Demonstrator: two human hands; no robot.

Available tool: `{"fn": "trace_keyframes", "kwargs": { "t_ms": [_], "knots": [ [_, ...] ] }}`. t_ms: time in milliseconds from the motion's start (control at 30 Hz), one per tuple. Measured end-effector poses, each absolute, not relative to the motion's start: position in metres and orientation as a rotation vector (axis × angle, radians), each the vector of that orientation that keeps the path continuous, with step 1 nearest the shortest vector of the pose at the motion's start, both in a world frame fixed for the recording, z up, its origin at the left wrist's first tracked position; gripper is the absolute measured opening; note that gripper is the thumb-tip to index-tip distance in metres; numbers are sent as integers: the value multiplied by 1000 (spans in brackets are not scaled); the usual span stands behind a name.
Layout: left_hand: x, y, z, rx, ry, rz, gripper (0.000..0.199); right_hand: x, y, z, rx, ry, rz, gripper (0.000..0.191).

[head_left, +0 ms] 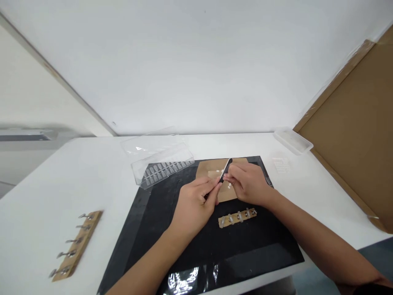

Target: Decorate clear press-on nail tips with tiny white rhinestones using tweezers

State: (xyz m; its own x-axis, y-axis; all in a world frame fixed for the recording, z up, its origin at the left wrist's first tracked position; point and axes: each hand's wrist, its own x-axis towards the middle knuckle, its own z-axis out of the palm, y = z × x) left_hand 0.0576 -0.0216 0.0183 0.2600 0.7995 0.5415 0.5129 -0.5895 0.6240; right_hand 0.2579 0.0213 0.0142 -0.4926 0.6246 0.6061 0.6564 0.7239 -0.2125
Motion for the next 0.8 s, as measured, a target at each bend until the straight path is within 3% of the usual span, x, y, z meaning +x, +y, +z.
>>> {"fn": "trace_keyframes", "kwargs": {
  "t_ms": [800],
  "knots": [
    [60,-24,19,2217,1195,1280,24,263,27,16,-984,-2219,-17,32]
  ]
}}
